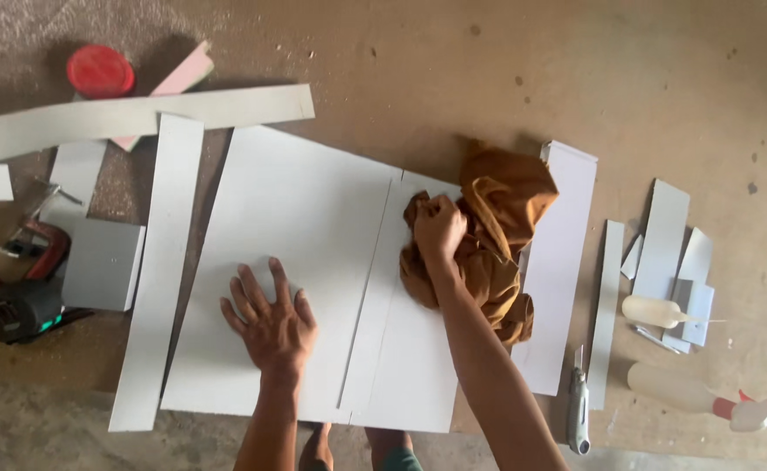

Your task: The person sprays a liquid onto a white board and wipes it down with a brown cloth, repeating this on different areas and edges of the board before picking it up.

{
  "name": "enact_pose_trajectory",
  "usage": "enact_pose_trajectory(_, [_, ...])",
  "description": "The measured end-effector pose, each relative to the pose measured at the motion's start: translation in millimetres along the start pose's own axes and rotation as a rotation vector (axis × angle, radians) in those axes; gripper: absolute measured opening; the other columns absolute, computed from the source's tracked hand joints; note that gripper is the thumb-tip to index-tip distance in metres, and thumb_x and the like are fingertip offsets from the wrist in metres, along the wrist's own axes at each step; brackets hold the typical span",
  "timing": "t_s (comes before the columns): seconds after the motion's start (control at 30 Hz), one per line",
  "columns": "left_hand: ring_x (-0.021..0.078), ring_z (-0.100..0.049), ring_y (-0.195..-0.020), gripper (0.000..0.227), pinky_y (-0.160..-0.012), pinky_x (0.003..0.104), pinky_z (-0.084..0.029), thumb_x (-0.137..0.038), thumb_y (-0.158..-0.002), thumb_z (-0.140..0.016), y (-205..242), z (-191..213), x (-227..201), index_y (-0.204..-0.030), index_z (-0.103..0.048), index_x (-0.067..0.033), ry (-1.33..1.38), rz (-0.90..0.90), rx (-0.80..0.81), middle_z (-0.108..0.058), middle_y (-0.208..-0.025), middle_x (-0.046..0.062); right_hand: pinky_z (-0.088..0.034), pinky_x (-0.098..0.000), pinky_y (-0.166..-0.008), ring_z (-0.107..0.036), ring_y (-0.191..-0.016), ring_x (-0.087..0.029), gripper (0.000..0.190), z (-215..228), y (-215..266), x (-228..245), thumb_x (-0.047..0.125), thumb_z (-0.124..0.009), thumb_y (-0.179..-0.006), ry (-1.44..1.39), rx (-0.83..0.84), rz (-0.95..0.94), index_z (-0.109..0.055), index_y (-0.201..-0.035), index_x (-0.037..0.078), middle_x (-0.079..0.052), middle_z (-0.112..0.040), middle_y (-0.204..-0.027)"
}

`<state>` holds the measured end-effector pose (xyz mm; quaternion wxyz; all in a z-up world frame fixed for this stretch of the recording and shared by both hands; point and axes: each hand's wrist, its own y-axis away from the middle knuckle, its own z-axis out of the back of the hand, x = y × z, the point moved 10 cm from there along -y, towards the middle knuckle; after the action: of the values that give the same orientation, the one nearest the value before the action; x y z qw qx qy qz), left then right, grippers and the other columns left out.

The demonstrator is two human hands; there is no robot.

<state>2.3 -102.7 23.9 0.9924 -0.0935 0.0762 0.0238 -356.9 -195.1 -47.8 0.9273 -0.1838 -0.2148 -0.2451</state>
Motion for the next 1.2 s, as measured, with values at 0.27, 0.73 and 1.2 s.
enact_pose_trajectory(0.27, [0.0415, -0.034, -0.148, 0.07, -0.12, 0.062, -0.026, -0.045, -0.096, -0.053, 3, -11, 6, -0.159, -0.041, -0.0194, -0.023, 0.087, 0.141, -0.035, -0.163, 0.025, -0.04, -0.04, -0.048, -0.045, -0.047, -0.016, 0.021, 13, 0, 12, 0.009, -0.07, -0.081, -0.061, 0.143, -0.041, -0.055, -0.067, 0.013, 0.0, -0.056, -0.054])
enact_pose_trajectory(0.73, [0.0396, -0.038, -0.145, 0.068, -0.117, 0.06, -0.032, -0.044, -0.095, -0.059, 0, 2, 1, -0.156, -0.047, -0.0192, -0.06, 0.057, 0.048, -0.039, -0.161, 0.023, -0.052, -0.0455, -0.052, -0.069, -0.055, -0.028, 0.031, -5, -25, 2, 0.037, -0.06, -0.096, 0.056, 0.155, -0.115, -0.066, -0.076, 0.014, -0.007, -0.074, -0.069])
enact_pose_trajectory(1.2, [0.0434, -0.029, -0.144, 0.061, -0.116, 0.061, -0.021, -0.038, -0.096, -0.057, 2, 1, -1, -0.152, -0.05, -0.0157, 0.0, 0.019, 0.036, -0.034, -0.155, 0.025, -0.059, -0.0481, -0.071, -0.072, -0.074, -0.033, 0.006, -10, -14, -19, 0.02, -0.07, -0.073, 0.048, 0.126, -0.219, -0.073, -0.077, 0.017, -0.007, -0.069, -0.069])
